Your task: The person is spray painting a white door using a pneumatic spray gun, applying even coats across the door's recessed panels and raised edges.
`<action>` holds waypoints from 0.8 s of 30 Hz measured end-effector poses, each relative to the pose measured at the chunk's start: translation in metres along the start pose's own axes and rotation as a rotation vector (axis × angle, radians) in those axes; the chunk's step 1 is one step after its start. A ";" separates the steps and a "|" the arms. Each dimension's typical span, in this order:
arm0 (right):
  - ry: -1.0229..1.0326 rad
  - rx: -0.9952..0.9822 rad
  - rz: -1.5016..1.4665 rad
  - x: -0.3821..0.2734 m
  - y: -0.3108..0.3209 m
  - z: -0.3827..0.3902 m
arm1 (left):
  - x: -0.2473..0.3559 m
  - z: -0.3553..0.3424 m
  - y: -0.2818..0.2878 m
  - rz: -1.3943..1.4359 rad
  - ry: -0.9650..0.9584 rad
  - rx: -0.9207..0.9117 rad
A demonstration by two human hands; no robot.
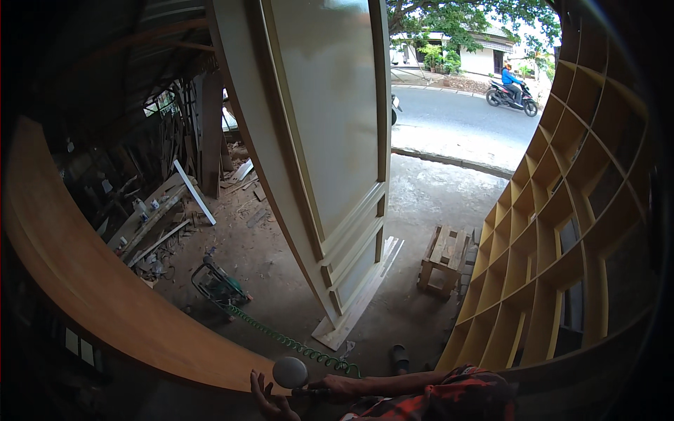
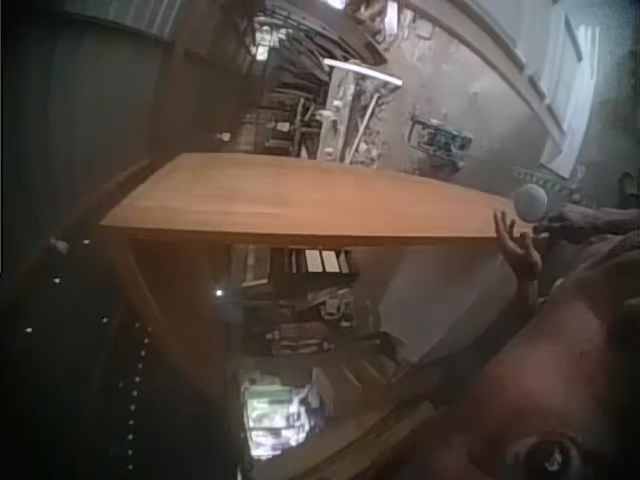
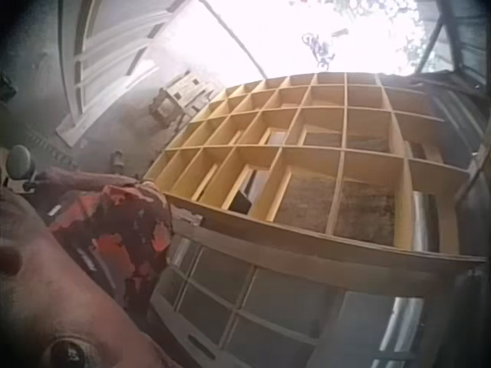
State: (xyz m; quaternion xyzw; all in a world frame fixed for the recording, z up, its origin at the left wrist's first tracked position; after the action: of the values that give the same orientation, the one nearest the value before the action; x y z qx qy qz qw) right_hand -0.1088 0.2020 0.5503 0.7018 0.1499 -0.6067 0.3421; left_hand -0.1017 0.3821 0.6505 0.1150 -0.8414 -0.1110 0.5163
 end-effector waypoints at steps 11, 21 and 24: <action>0.013 0.024 0.016 0.006 0.001 0.006 | -0.098 0.009 0.014 0.159 0.151 -0.027; -0.023 0.029 -0.010 -0.012 0.029 0.016 | -0.123 0.025 -0.016 0.464 0.421 -0.150; -0.024 0.053 -0.031 -0.023 0.050 0.024 | -0.128 0.029 -0.023 0.368 0.538 0.005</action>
State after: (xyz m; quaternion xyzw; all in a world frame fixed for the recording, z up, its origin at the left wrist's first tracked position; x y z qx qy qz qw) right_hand -0.1002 0.1549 0.5862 0.7007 0.1405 -0.6241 0.3157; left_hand -0.0691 0.4022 0.5229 -0.0128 -0.6816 0.0206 0.7313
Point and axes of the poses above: each hand's wrist, its own z-axis away from the middle knuckle, its own y-axis out of the back of the hand, x = y × z, the point moved 9 cm from there along -z, towards the middle knuckle, and after that the axes turned 5 degrees about -x, right-handed, at the moved point
